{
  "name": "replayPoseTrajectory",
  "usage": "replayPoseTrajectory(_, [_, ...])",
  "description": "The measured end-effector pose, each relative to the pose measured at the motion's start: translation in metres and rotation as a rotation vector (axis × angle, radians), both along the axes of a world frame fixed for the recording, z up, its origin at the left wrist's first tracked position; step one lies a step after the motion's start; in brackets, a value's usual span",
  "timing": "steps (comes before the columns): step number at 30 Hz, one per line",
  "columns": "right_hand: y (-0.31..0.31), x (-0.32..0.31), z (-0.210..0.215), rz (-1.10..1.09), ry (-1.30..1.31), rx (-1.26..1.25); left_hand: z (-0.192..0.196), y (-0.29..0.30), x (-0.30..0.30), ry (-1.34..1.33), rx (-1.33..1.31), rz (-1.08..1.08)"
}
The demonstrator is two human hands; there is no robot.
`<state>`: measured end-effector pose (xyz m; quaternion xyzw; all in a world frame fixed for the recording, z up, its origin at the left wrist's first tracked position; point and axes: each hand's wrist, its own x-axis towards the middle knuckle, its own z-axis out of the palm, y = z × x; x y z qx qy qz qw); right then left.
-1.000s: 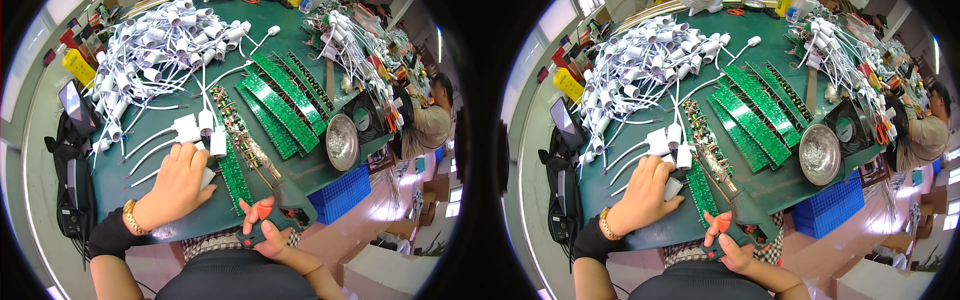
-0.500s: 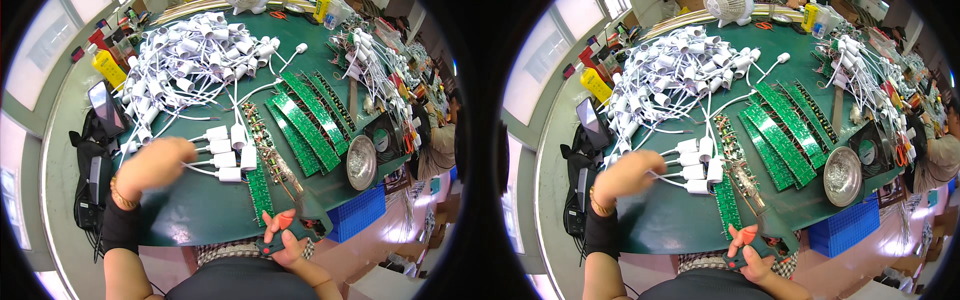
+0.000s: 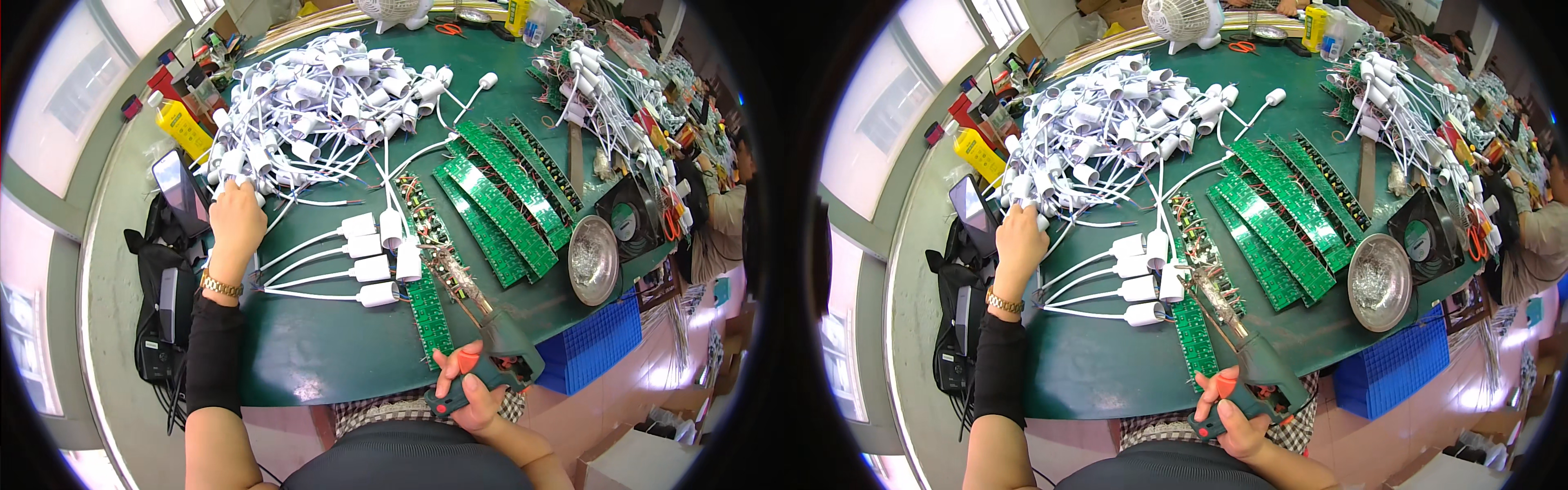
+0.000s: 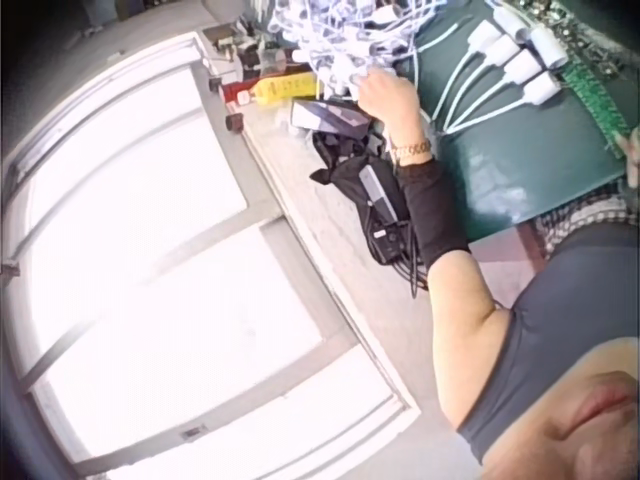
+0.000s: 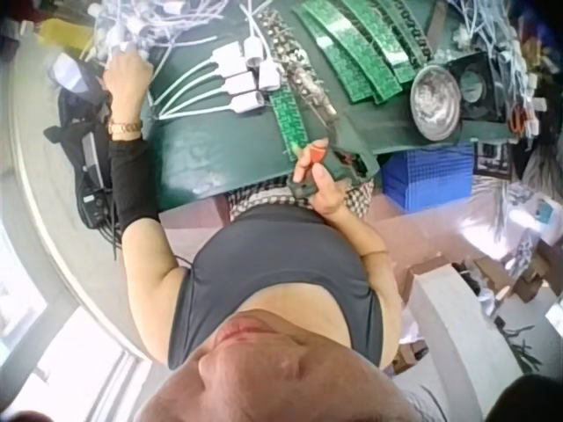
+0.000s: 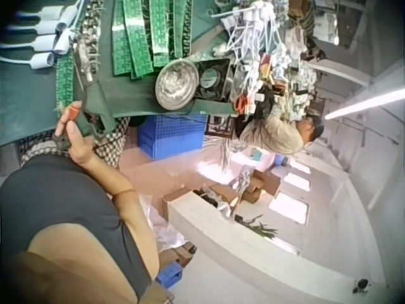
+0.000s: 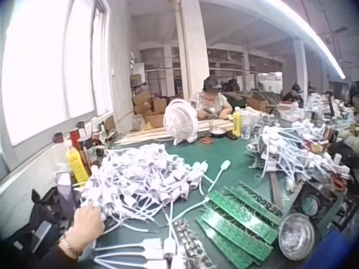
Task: The person solders wires from light socket connectors onto green circuit boards using a soldering iron, positioning each wire and applying heat with the iron by hand.
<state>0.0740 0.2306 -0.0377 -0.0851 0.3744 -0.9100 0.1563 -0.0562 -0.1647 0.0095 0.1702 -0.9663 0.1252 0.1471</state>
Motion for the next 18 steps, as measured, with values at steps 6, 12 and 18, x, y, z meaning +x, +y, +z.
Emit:
replayPoseTrajectory(6, [-0.002,0.0,0.002,-0.002,0.015,0.009,0.009,0.002,0.007,0.04,0.121,-0.116])
replayPoseTrajectory(12, [-0.001,-0.001,-0.001,-0.006,0.022,0.006,0.047,0.026,0.012,0.289,0.587,-0.605])
replayPoseTrajectory(18, [-0.001,0.002,-0.002,0.007,0.018,-0.002,0.058,0.055,0.034,0.521,0.797,-0.777])
